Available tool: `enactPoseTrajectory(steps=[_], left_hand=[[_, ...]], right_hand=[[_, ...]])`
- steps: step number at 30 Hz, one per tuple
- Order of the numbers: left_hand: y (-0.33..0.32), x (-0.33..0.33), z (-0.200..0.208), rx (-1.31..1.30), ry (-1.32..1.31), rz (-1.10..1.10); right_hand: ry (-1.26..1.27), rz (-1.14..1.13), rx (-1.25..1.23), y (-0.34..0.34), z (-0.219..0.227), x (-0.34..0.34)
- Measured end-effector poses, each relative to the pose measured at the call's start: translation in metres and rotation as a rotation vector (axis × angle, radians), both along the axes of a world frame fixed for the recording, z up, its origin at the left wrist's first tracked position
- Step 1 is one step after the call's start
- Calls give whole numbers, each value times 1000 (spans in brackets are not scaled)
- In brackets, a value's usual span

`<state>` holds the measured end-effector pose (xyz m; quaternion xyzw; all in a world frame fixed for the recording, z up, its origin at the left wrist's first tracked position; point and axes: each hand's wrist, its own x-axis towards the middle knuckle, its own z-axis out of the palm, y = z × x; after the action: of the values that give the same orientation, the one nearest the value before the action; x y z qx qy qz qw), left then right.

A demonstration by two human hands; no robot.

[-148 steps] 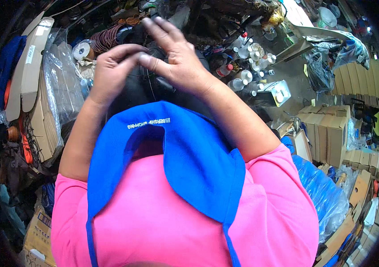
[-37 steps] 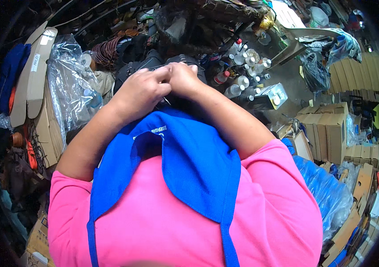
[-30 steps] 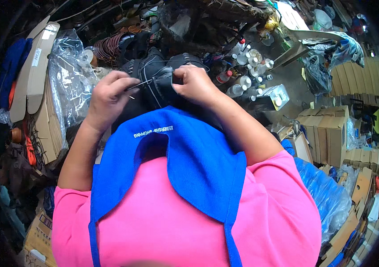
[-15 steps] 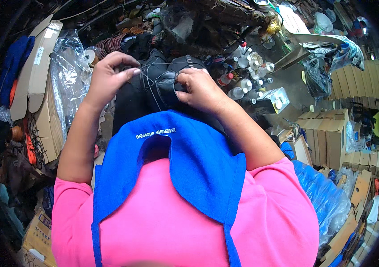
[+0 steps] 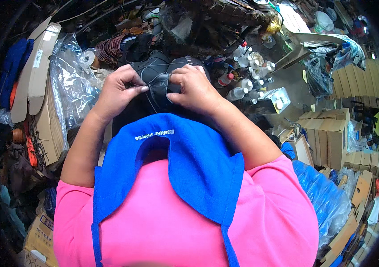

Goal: Hand-stitching and threading a black leather shoe upper.

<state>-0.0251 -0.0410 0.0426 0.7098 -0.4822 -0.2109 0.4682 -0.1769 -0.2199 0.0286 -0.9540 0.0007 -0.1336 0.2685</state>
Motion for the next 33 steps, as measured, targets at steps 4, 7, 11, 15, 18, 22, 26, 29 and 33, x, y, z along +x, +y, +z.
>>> enactPoseTrajectory(steps=[4, 7, 11, 15, 18, 22, 26, 29, 33], left_hand=[[-7, -2, -25, -64, 39, 22], [-6, -1, -30, -110, 11, 61], [1, -2, -27, -251, -123, 113], [16, -1, -49, -200, 97, 262], [21, -9, -55, -86, 434, 274], [17, -3, -62, -58, 358, 275], [17, 1, -57, 6, 371, 256], [20, 6, -60, 82, 480, 213], [15, 8, -62, -69, 41, 260]], right_hand=[[70, -86, 47, -2, -4, 9], [-7, -61, -241, -3, 3, 12], [-29, -42, -352, -2, 6, 6], [-144, -70, -97, 3, 3, 3], [-188, -28, 5, 7, -3, 8], [-90, -56, 124, 7, -17, 18], [49, -163, 362, 11, -28, 28], [81, -196, 439, 15, -34, 31], [126, -161, 317, 10, -28, 30]])
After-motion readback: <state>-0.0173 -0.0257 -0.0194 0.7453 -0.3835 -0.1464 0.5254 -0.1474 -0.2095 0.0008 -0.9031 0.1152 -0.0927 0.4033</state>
